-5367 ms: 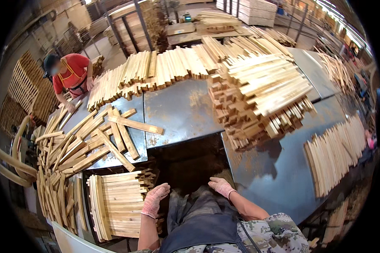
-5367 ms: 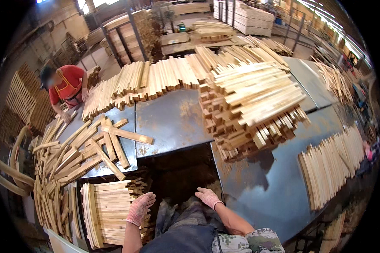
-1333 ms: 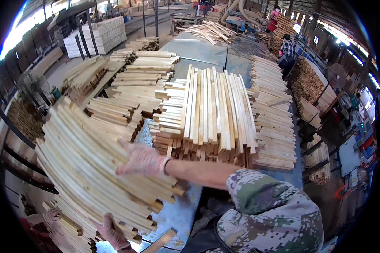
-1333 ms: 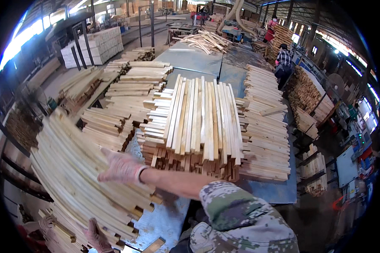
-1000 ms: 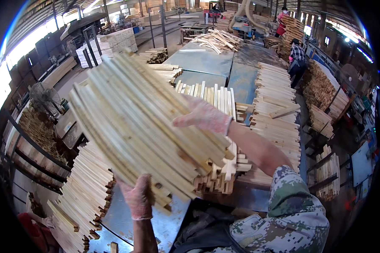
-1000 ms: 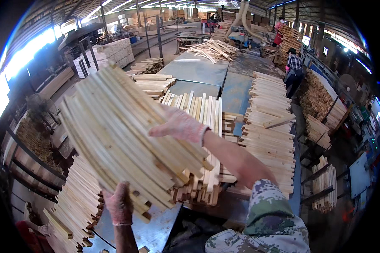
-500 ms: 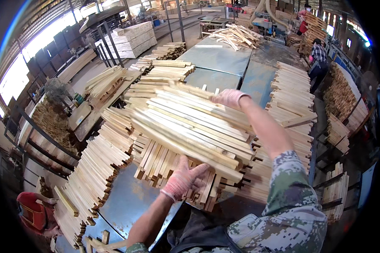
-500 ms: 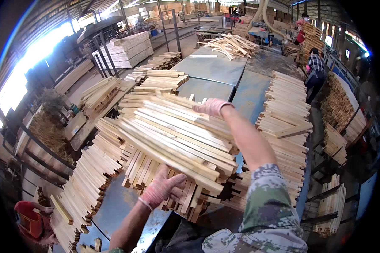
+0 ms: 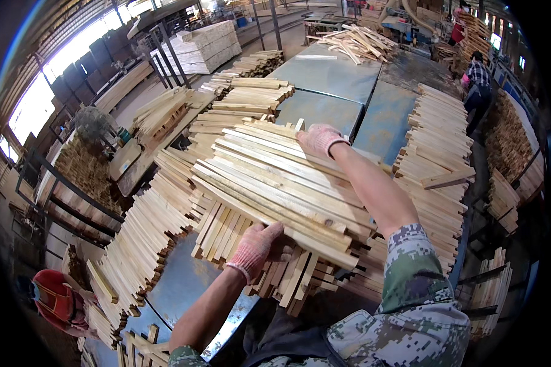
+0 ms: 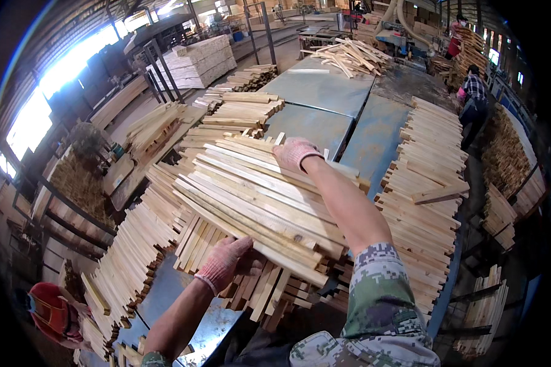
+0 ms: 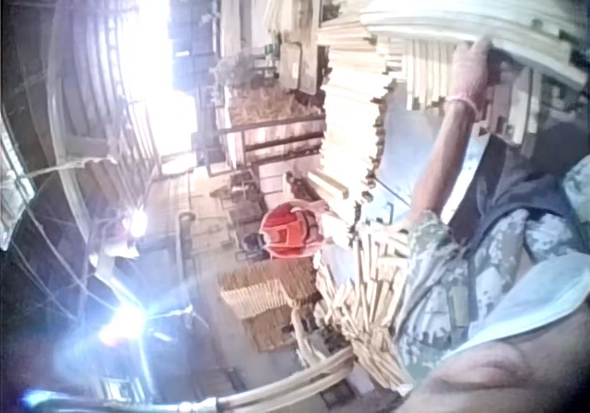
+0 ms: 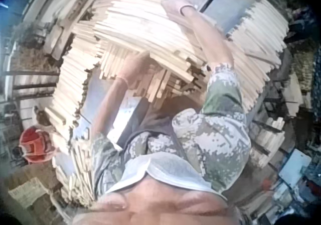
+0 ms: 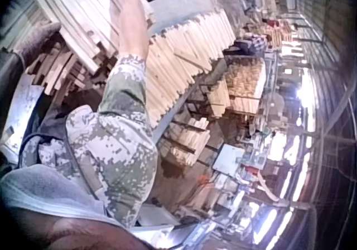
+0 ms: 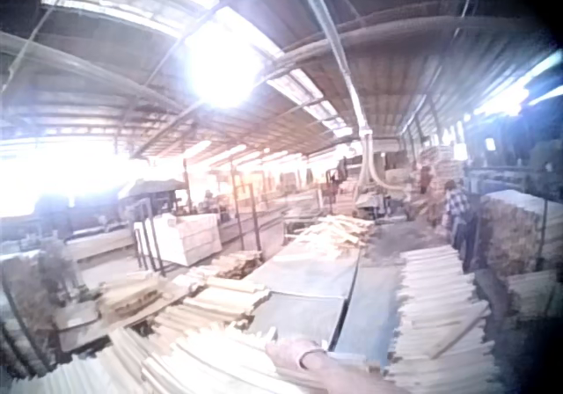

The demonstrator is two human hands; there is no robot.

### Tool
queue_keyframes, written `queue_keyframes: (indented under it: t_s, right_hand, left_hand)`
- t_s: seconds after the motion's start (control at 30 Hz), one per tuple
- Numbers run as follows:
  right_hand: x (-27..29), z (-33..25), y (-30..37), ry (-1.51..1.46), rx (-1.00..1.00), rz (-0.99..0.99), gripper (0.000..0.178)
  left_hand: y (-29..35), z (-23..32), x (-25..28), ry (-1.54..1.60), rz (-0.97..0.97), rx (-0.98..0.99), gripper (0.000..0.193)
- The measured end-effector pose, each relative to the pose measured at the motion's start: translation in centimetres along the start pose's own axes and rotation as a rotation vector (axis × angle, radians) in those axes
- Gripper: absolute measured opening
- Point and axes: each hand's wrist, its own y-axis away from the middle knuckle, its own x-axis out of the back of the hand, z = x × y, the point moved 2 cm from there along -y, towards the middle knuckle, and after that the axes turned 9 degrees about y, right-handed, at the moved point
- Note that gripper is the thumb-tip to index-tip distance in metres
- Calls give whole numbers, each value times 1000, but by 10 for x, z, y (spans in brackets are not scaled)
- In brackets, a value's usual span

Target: The person gathers small wooden slats from a metal table and places them onto a moving conveyor belt. They repeatedly pick up handfuls of the slats, align them, and feed them into the machine, while other workers are visible in the background.

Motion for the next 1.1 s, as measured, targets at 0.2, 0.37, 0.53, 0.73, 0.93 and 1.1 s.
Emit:
queue_keyframes:
  t_s: [0.2,0.37,0.53,0.73,0.93,1.1]
  right_hand:
    - [0,0,-39,19,-5,43,72]
    - [-20,-3,-42,59,38,103,71]
    - [-30,10,-59,329,209,329,64]
    - [-33,-69,-16,180,200,453,71]
    - [-37,-119,19,412,134,382,77]
    - [-31,-207,1,197,432,470,81]
  left_hand:
    - [-12,0,-36,215,-40,15,33]
    - [-17,-11,-20,249,-48,84,36]
    - [-7,-10,-14,133,-223,62,44]
    - [30,-44,36,212,-513,116,28]
    - [112,-73,132,243,-411,3,33]
    - [124,-151,268,431,13,-95,46]
